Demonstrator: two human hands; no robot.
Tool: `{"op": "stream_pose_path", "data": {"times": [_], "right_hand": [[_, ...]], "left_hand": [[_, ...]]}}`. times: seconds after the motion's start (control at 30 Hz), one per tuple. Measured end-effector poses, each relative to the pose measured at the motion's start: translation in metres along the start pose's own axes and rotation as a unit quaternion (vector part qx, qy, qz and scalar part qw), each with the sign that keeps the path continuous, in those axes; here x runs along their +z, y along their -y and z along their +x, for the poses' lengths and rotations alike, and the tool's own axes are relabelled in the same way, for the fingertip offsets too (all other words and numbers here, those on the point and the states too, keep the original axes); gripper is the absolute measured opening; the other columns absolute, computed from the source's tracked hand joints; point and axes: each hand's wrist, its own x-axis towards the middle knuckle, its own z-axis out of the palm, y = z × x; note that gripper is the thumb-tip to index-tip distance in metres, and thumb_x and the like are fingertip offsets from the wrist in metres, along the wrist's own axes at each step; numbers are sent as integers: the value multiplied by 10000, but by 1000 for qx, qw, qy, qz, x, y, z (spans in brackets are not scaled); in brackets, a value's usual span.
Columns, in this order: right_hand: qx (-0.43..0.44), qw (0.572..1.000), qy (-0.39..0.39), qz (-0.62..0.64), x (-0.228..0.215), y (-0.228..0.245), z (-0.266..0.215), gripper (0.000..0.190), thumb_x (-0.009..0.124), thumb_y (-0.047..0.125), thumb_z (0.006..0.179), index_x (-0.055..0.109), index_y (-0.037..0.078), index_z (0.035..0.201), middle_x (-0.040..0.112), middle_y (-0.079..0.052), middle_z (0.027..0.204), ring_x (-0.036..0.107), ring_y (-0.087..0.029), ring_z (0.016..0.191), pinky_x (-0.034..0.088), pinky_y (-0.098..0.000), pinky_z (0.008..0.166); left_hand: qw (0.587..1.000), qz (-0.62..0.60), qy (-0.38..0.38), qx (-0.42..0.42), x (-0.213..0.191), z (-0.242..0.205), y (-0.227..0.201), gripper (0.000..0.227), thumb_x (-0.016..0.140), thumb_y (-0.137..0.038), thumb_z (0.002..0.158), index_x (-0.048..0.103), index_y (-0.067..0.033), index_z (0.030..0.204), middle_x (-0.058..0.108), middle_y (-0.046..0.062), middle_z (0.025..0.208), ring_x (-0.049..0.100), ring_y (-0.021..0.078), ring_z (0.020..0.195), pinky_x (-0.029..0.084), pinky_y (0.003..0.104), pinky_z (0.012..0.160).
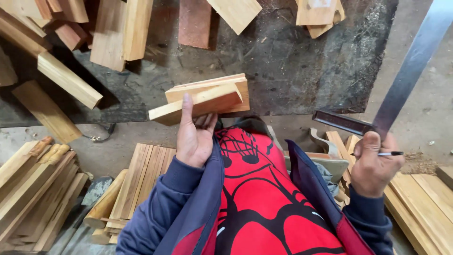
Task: Marking lines on wooden blocks using a try square and a pen for woodworking
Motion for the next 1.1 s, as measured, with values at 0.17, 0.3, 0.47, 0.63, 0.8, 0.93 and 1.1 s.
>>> {"op": "stream_pose_path", "data": {"times": [0.17, 0.3, 0.47, 0.63, 0.8, 0.93, 1.1], "right_hand": [[39, 999, 34, -4, 14, -8, -14, 409, 420, 382, 1002, 442, 67, 742, 426, -36, 587, 422, -134, 524, 314, -270, 528], [32, 995, 56, 76, 37, -2, -23, 223, 529, 248, 951, 581, 89, 804, 418, -3, 494, 398, -89, 523, 338, -224, 508], [42, 988, 80, 122, 61, -5, -36, 197, 540, 247, 914, 613, 93, 817, 432, 6, 471, 422, -77, 499, 388, -215, 498], [-7, 990, -82, 115, 94, -7, -50, 178, 639, 195, 878, 620, 31, 948, 553, -136, 650, 526, -180, 593, 457, -296, 589], [17, 986, -91, 141, 119, -4, -77, 212, 602, 228, 891, 616, 29, 962, 584, -147, 685, 567, -213, 635, 477, -342, 619], [76, 960, -5, 270, 193, -13, -99, 177, 688, 155, 793, 646, 73, 944, 614, -71, 697, 570, -141, 697, 490, -313, 690], [60, 952, 17, 300, 240, -4, -81, 147, 666, 207, 815, 653, 109, 925, 637, -70, 727, 607, -148, 706, 494, -319, 695]], "left_hand": [[999, 18, -16, -48, 8, 0, 2, 826, 551, -586, 446, 471, -155, 1146, 522, 120, 1066, 521, 199, 1011, 485, 334, 898], [975, 170, 65, -126, -28, 22, 6, 538, 530, -620, 752, 400, -118, 898, 458, 22, 748, 548, 235, 740, 485, 368, 672], [613, 620, 185, 453, -37, -9, -23, 277, 805, -411, 651, 631, -203, 703, 506, -38, 482, 547, 153, 488, 458, 229, 518], [371, 624, 259, 637, -12, 47, -54, 748, 797, -471, 610, 520, -71, 1179, 440, 155, 1067, 454, 348, 979, 359, 386, 857], [310, 629, 279, 656, -33, 47, -49, 732, 798, -379, 593, 528, -20, 1172, 435, 153, 982, 459, 332, 877, 389, 382, 776], [311, 579, 358, 663, -30, 45, -47, 858, 797, -436, 664, 375, -23, 1288, 423, 207, 1109, 441, 371, 1018, 345, 431, 883], [270, 588, 412, 642, -28, 52, -37, 1071, 819, -622, 527, 330, -112, 1331, 381, 229, 1198, 434, 418, 1097, 332, 489, 941]]}}
